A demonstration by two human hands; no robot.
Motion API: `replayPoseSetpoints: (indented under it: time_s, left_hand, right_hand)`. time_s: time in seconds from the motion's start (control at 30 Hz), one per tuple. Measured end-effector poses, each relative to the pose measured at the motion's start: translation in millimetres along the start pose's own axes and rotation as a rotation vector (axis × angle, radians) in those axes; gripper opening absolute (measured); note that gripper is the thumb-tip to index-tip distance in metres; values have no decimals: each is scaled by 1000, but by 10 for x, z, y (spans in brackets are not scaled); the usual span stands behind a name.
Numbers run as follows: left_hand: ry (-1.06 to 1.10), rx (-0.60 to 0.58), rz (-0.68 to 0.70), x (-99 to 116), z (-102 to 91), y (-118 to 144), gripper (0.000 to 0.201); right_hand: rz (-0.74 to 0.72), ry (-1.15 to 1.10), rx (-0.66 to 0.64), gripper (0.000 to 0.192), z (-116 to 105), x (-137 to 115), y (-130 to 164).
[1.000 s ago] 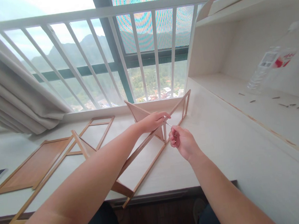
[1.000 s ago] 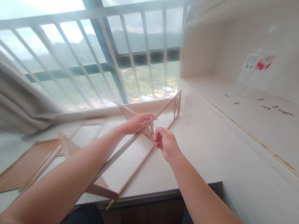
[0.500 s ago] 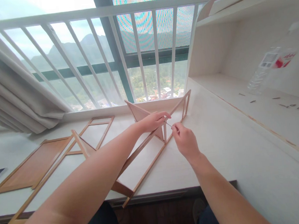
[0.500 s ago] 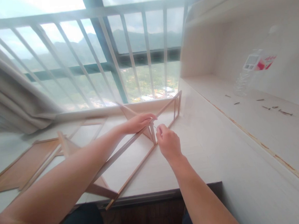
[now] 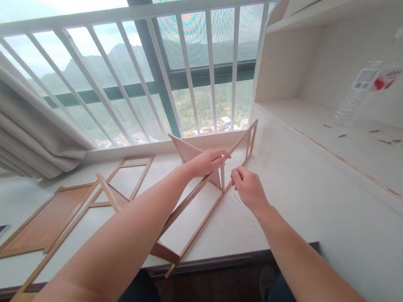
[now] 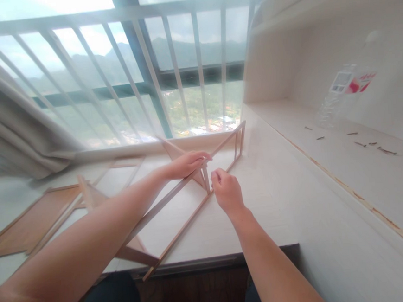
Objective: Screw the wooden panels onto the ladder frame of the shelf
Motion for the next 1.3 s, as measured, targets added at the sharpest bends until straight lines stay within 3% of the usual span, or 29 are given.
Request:
replayPoseSetpoints:
  time_s: [0.1,0.2,0.3,0.4,0.57,0.73,1.03,1.3]
  left_hand:
    - [14,-1,-12,-10,-1,9,41]
    - [9,-2,-20,-25,3,16,41]
    - [5,-2,-29,-32,5,19,41]
    - [1,0,-37,-34,0,22,41]
    - [-14,-4,-55,-61,5,31,42]
    - [2,-19,-60,-76,25,33,42]
    - [3,-16,-66,-44,18,24,42]
    - [13,-4,-54,-51,10,28,41]
  right_hand:
    - [21,135,-114,31,94,67,15]
    - [-9,303,-364,15,321,219,134]
    - [-65,447,-573,23,544,472,287]
    - [-26,593,-547,34,579,823,252]
    - [74,735,-431,48,455,1353,16]
    - [116,763,-375,39,403,1665,-166]
    - [176,753,-444,26,492,1714,-120]
    - [174,829,-425,40,517,1533,3]
Point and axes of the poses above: each hand's wrist, its own y-axis away from the middle knuckle, its own z-axis out of the palm, x = y × z, the point moved 8 cm from there along -y, towards the middle knuckle, and after that the axes turned 15 degrees about x, right-handed, at the moved point
